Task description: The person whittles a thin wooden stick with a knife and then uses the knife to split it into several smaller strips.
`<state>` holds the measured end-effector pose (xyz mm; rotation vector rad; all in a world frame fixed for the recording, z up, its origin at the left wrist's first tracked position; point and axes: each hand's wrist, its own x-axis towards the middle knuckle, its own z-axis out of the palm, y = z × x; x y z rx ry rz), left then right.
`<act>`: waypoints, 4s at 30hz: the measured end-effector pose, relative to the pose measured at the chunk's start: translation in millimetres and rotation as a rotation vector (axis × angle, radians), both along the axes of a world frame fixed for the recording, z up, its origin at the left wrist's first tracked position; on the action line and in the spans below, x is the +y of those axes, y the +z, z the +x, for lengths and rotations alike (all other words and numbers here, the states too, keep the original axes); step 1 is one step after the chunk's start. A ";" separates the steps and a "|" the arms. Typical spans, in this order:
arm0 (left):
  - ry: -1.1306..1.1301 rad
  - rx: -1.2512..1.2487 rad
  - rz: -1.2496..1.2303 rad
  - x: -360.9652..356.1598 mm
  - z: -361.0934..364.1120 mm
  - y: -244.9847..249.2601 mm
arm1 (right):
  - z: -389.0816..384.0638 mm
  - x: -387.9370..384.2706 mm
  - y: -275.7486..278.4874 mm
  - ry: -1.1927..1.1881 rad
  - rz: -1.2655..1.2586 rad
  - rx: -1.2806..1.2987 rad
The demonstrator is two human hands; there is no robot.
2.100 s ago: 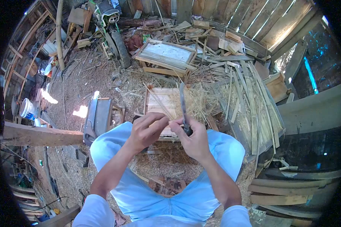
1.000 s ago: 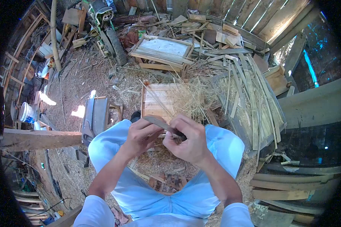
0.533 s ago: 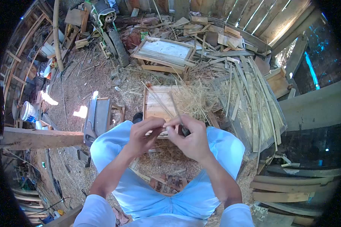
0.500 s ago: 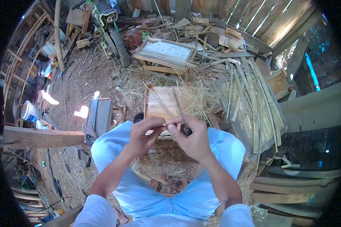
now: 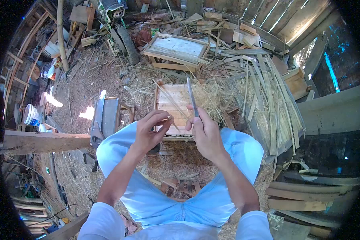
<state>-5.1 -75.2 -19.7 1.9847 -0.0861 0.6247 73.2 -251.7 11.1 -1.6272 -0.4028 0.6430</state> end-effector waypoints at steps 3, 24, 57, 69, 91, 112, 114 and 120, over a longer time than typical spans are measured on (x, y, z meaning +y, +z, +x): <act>-0.004 -0.022 0.022 -2.8 2.4 -0.7 | -3.7 1.7 6.5 0.039 -0.057 -0.049; -0.029 0.003 0.136 -9.8 -6.2 -0.9 | -35.0 5.9 15.2 0.099 -0.124 -0.297; -0.025 -0.003 0.206 -11.5 -8.0 -0.6 | -40.7 9.4 11.6 0.140 -0.231 -0.397; -0.029 -0.002 0.223 -15.3 -7.1 -0.5 | -42.4 14.3 5.1 0.133 -0.324 -0.535; 0.064 0.032 0.177 -16.4 -0.8 -3.5 | -26.8 10.6 2.8 0.045 -0.178 -0.601; 0.047 0.054 1.067 14.7 111.0 77.7 | -30.7 15.5 9.6 0.146 -0.512 -0.676; 0.044 0.052 1.063 13.8 113.0 77.8 | -29.7 14.7 11.6 0.145 -0.519 -0.657; 0.051 0.080 1.071 8.4 110.9 77.7 | -29.7 10.6 8.0 0.145 -0.496 -0.671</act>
